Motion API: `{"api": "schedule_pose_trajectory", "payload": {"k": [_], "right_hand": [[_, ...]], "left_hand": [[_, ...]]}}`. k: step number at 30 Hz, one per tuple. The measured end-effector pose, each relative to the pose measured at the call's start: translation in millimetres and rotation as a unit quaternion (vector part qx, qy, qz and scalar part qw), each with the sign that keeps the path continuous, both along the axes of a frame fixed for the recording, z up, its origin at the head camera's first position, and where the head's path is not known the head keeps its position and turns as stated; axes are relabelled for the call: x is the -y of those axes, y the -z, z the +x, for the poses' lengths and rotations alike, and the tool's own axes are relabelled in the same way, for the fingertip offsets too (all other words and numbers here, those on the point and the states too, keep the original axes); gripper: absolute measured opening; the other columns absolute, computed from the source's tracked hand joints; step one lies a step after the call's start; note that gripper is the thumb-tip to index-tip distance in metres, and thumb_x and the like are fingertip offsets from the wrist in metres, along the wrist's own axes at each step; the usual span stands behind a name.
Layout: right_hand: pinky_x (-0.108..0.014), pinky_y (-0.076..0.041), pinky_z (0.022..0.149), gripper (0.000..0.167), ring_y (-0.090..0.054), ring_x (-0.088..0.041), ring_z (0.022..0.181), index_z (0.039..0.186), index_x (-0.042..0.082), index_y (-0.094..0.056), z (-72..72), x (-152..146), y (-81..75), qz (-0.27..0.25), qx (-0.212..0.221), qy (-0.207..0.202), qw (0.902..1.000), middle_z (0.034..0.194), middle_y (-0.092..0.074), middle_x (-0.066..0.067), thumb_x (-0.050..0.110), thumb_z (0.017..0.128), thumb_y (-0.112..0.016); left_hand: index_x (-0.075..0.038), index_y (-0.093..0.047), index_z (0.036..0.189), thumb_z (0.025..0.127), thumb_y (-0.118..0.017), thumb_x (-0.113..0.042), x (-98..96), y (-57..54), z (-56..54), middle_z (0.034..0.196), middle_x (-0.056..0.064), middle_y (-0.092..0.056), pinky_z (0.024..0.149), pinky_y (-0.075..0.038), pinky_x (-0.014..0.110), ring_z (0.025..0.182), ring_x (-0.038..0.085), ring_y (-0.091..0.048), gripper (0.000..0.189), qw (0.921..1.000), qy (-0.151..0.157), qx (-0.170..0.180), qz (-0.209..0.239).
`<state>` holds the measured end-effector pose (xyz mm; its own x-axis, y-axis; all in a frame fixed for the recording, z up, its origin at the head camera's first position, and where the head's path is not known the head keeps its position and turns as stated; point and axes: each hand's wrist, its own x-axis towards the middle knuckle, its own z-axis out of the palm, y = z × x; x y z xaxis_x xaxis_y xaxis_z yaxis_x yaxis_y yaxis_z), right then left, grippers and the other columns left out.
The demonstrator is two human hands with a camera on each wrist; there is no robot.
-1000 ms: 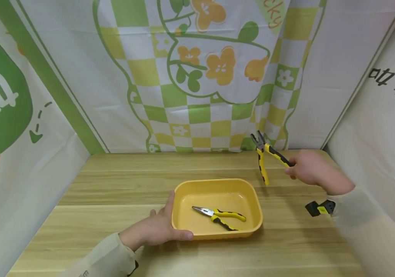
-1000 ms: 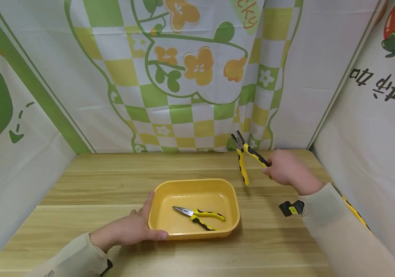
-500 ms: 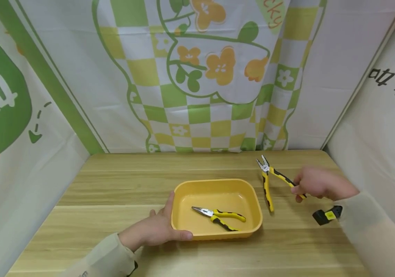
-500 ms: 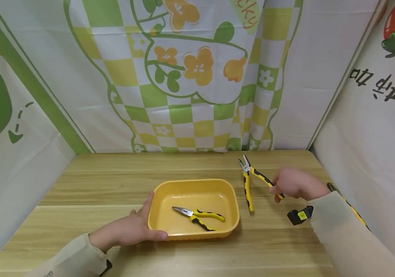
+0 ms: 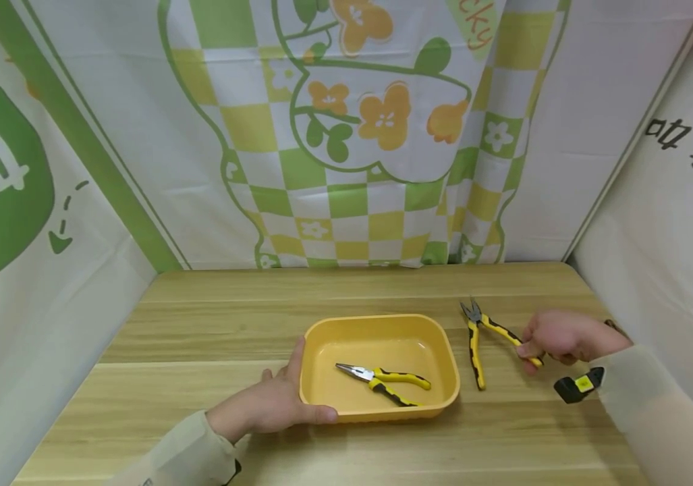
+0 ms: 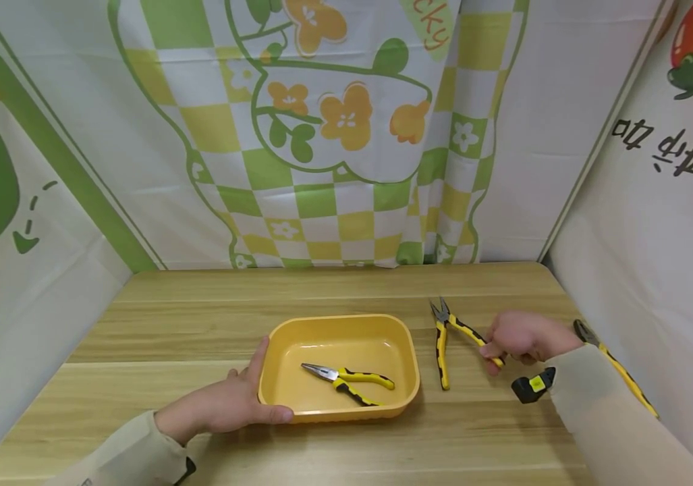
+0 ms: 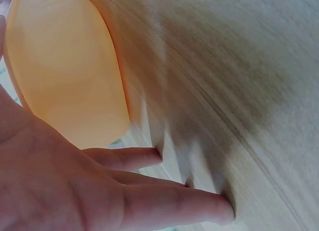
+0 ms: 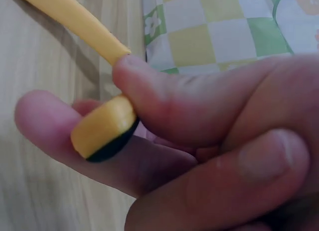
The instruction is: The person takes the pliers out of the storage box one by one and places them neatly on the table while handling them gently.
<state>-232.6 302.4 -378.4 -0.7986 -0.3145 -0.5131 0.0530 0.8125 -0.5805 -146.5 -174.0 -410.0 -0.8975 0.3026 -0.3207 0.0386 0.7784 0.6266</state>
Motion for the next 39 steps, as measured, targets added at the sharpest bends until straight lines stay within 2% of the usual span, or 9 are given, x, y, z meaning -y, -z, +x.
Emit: {"api": "schedule_pose_trajectory", "payload": {"k": [8,17,20,23,26,28,31,35,39], "right_hand": [[-0.019,-0.020,0.039,0.029,-0.024,-0.004,0.040,0.078,0.002,-0.071,4.1,-4.5,14.5,-0.022,0.048,-0.013,0.9985,0.069,-0.067,-0.005,0.017,0.099,-0.060],[-0.019,-0.025,0.040,0.028,-0.031,-0.007,0.040,0.076,0.003,-0.071,10.1,-2.8,21.3,0.018,0.042,-0.012,0.9989,0.065,-0.066,-0.005,0.017,0.098,-0.062],[-0.020,-0.030,0.041,0.025,-0.037,-0.009,0.042,0.072,0.005,-0.067,11.6,-1.2,20.4,0.038,0.011,-0.007,0.9992,0.061,-0.060,-0.003,0.015,0.094,-0.066],[-0.024,-0.037,0.045,0.021,-0.046,-0.013,0.047,0.073,0.006,-0.063,11.9,2.7,17.7,0.057,-0.041,-0.007,0.9975,0.063,-0.056,-0.003,0.015,0.092,-0.067],[-0.036,-0.049,0.056,0.020,-0.059,-0.021,0.065,0.092,0.000,-0.068,11.1,13.4,14.2,0.086,-0.122,-0.033,0.9882,0.082,-0.066,-0.008,0.020,0.094,-0.066],[-0.047,-0.053,0.068,0.036,-0.065,-0.029,0.081,0.113,-0.004,-0.065,12.3,25.4,14.1,0.109,-0.177,-0.052,0.9768,0.096,-0.068,-0.014,0.027,0.094,-0.068],[-0.058,-0.050,0.086,0.070,-0.062,-0.042,0.106,0.139,-0.006,-0.051,18.9,45.7,18.3,0.137,-0.227,-0.070,0.9616,0.119,-0.064,-0.026,0.041,0.092,-0.071],[-0.064,-0.044,0.093,0.085,-0.052,-0.053,0.118,0.146,-0.006,-0.043,29.7,65.9,25.1,0.161,-0.248,-0.069,0.9527,0.138,-0.045,-0.039,0.049,0.088,-0.073],[-0.066,-0.044,0.092,0.087,-0.049,-0.056,0.119,0.145,-0.009,-0.043,34.6,75.1,29.1,0.178,-0.255,-0.061,0.9486,0.140,-0.037,-0.044,0.049,0.087,-0.072]], "left_hand": [[-0.001,0.015,0.155,0.070,-0.078,-0.070,0.6,2.6,-0.5,0.151,0.035,-0.031,0.114,-0.004,0.063,0.138,0.047,-0.032,0.144,1.0000,0.003,-0.007,0.000],[0.000,0.016,0.155,0.071,-0.078,-0.069,0.1,2.2,0.8,0.150,0.036,-0.031,0.114,-0.003,0.063,0.138,0.047,-0.032,0.143,1.0000,0.005,-0.005,0.002],[0.000,0.015,0.155,0.072,-0.077,-0.069,0.1,2.5,0.9,0.150,0.036,-0.031,0.113,-0.005,0.064,0.138,0.050,-0.030,0.142,1.0000,0.006,-0.007,-0.002],[-0.002,0.015,0.156,0.072,-0.077,-0.070,0.7,2.7,0.6,0.150,0.037,-0.030,0.112,-0.010,0.067,0.137,0.057,-0.023,0.142,0.9999,0.003,-0.008,-0.008],[-0.004,0.015,0.157,0.071,-0.076,-0.071,1.8,3.1,0.4,0.150,0.037,-0.030,0.109,-0.015,0.069,0.135,0.064,-0.016,0.142,0.9999,-0.002,-0.008,-0.012],[-0.005,0.015,0.157,0.071,-0.076,-0.071,2.2,3.1,0.4,0.151,0.037,-0.029,0.108,-0.018,0.070,0.134,0.066,-0.014,0.142,0.9999,-0.004,-0.006,-0.014],[-0.006,0.015,0.157,0.071,-0.076,-0.071,2.5,3.2,0.5,0.151,0.036,-0.030,0.108,-0.018,0.070,0.134,0.066,-0.014,0.142,0.9999,-0.006,-0.003,-0.014],[-0.005,0.016,0.156,0.071,-0.076,-0.071,1.7,3.6,0.2,0.151,0.036,-0.030,0.111,-0.014,0.068,0.136,0.062,-0.016,0.142,0.9999,-0.004,-0.005,-0.010],[-0.005,0.016,0.157,0.070,-0.077,-0.071,1.3,3.6,0.3,0.151,0.036,-0.030,0.111,-0.012,0.067,0.137,0.061,-0.016,0.142,0.9999,-0.004,-0.008,-0.007]]}}
